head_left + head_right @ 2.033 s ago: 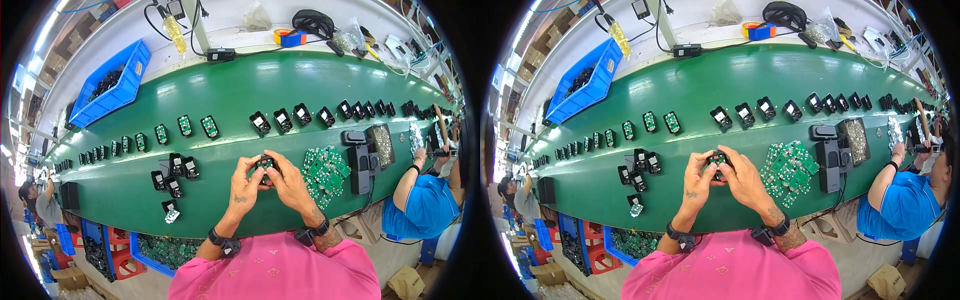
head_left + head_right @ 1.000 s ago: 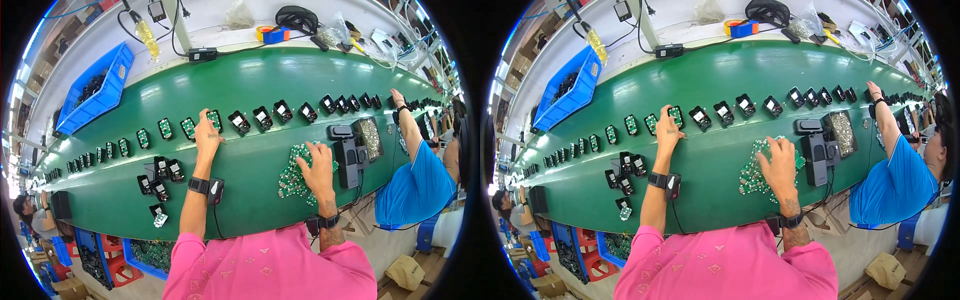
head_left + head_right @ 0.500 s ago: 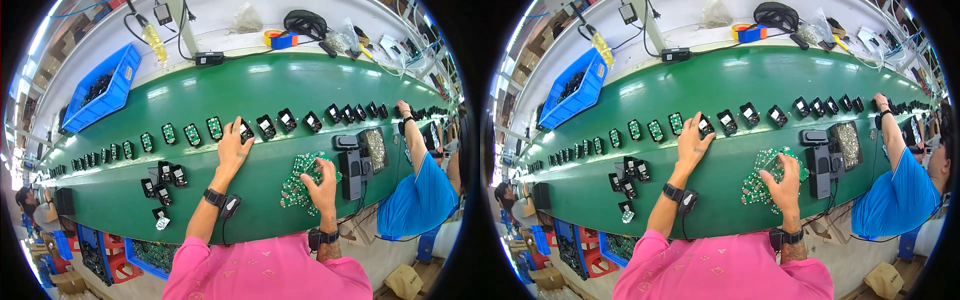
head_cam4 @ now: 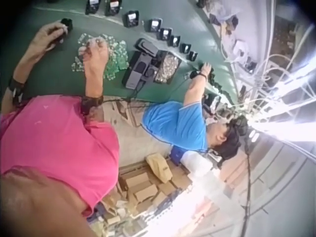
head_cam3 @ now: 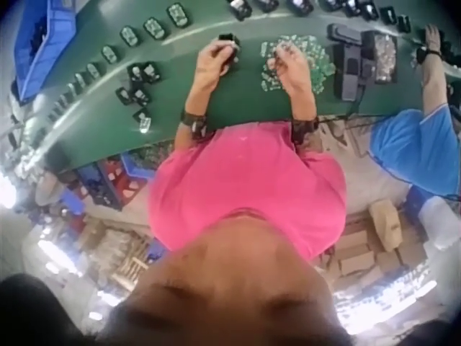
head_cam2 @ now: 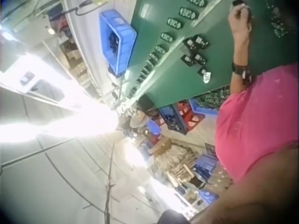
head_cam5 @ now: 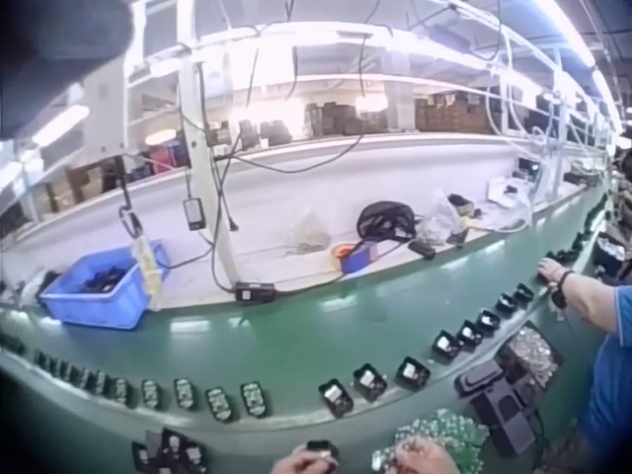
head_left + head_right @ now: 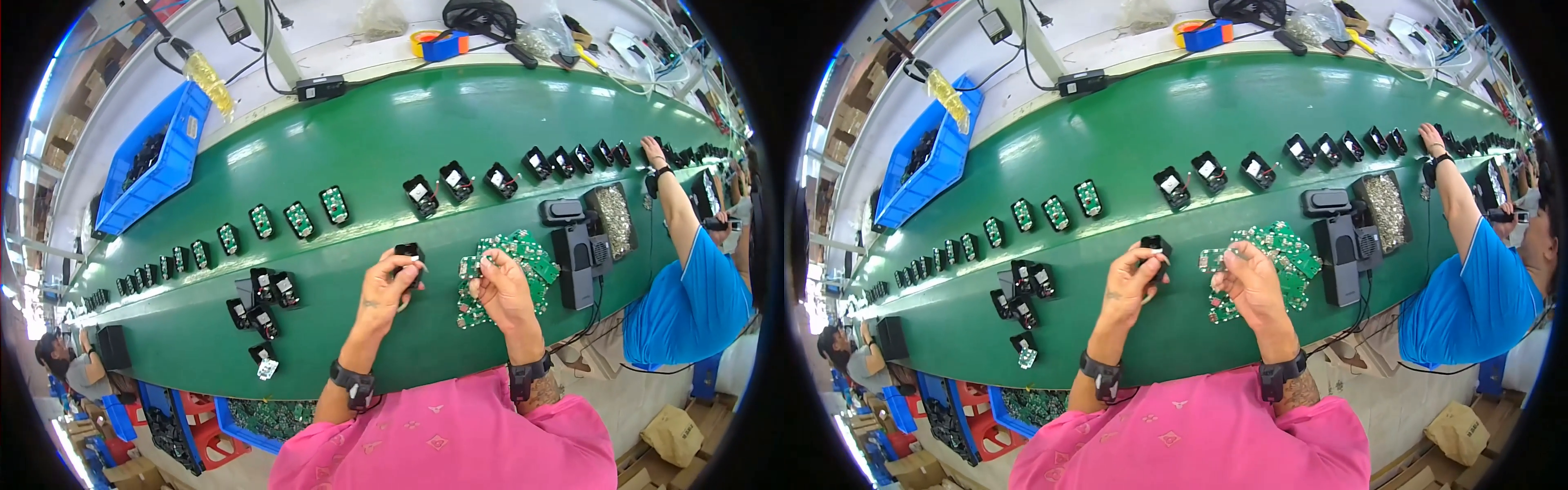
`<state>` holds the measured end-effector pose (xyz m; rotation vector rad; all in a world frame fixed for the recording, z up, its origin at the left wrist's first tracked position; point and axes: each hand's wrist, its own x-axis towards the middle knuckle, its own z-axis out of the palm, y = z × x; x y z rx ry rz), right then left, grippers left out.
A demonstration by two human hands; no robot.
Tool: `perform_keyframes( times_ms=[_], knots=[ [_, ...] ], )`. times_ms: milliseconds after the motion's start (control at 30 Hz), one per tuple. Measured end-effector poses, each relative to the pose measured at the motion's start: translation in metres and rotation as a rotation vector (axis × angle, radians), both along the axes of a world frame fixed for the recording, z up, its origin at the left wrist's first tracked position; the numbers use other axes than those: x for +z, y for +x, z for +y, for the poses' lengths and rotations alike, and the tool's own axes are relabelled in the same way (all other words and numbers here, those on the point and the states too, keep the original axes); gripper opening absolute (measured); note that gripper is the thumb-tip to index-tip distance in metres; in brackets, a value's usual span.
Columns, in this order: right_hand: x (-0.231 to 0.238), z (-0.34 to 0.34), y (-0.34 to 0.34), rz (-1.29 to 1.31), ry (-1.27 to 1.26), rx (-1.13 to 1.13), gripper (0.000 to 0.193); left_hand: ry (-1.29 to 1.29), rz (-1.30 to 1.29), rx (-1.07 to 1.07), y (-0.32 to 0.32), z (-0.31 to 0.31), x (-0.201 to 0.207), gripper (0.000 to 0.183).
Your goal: Assembling electronic units by inserting printed circuit boards (PCBs) into plastic housings on a production line.
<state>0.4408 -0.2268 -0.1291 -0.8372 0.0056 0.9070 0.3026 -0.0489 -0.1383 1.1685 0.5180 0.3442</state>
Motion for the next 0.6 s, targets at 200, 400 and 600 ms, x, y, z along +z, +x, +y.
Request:
perform_keyframes(
  times_ms=[200, 400, 600],
  knots=[
    [0.009, 0.030, -0.013, -0.329, -0.156, 0.168, 0.012, 0.513, 0.020, 0.015, 0.007, -0.013, -0.001, 0.012],
    [-0.008, 0.037, -0.014, -0.544, -0.361, 0.185, 0.020, 0.702, 0.008, 0.024, 0.005, -0.011, -0.015, 0.014],
    [-0.006, 0.027, -0.015, -0.530, -0.436, 0.267, 0.022, 0.139, -0.042, -0.028, 0.007, -0.024, 0.010, 0.057]
  ],
)
